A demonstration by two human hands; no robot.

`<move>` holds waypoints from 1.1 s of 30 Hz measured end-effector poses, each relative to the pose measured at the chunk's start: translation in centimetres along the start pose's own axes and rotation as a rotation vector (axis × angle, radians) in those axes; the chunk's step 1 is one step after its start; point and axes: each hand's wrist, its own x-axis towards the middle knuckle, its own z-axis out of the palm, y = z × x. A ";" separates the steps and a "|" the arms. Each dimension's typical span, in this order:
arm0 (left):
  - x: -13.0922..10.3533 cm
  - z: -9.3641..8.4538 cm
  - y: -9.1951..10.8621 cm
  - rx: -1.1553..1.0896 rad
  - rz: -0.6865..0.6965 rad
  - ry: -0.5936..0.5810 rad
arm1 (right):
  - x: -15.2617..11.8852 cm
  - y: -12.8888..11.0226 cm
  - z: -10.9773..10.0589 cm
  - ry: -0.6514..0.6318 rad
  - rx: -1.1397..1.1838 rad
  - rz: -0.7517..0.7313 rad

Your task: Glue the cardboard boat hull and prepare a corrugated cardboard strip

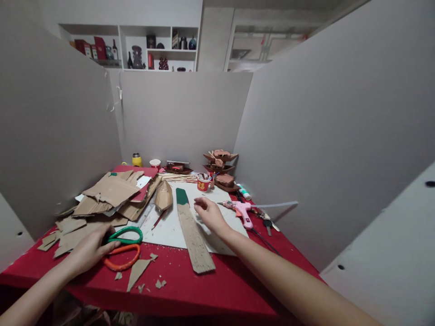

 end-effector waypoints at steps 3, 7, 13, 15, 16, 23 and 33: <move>0.0 -0.2 -0.1 0.015 0.036 -0.015 | -2.1 -1.3 0.9 -0.078 -0.001 -0.153; 0.0 -0.7 0.7 0.021 0.045 0.001 | -4.8 -2.7 2.3 -0.246 -0.013 -0.297; -0.2 -1.9 2.9 0.011 0.045 0.067 | -6.6 -5.1 2.9 -0.339 -0.219 -0.719; 0.0 -2.5 3.9 0.024 0.084 0.057 | -6.8 -6.1 3.1 -0.341 -0.280 -0.855; 0.3 -2.7 4.7 0.038 0.113 0.041 | -6.9 -6.5 3.3 -0.347 -0.321 -0.919; 4.2 -1.8 12.8 0.129 0.406 -0.106 | -6.2 -7.0 4.1 -0.348 -0.615 -0.802; 8.5 -1.6 18.2 -0.193 0.385 0.302 | -1.4 -1.4 -2.9 0.017 -0.232 -0.047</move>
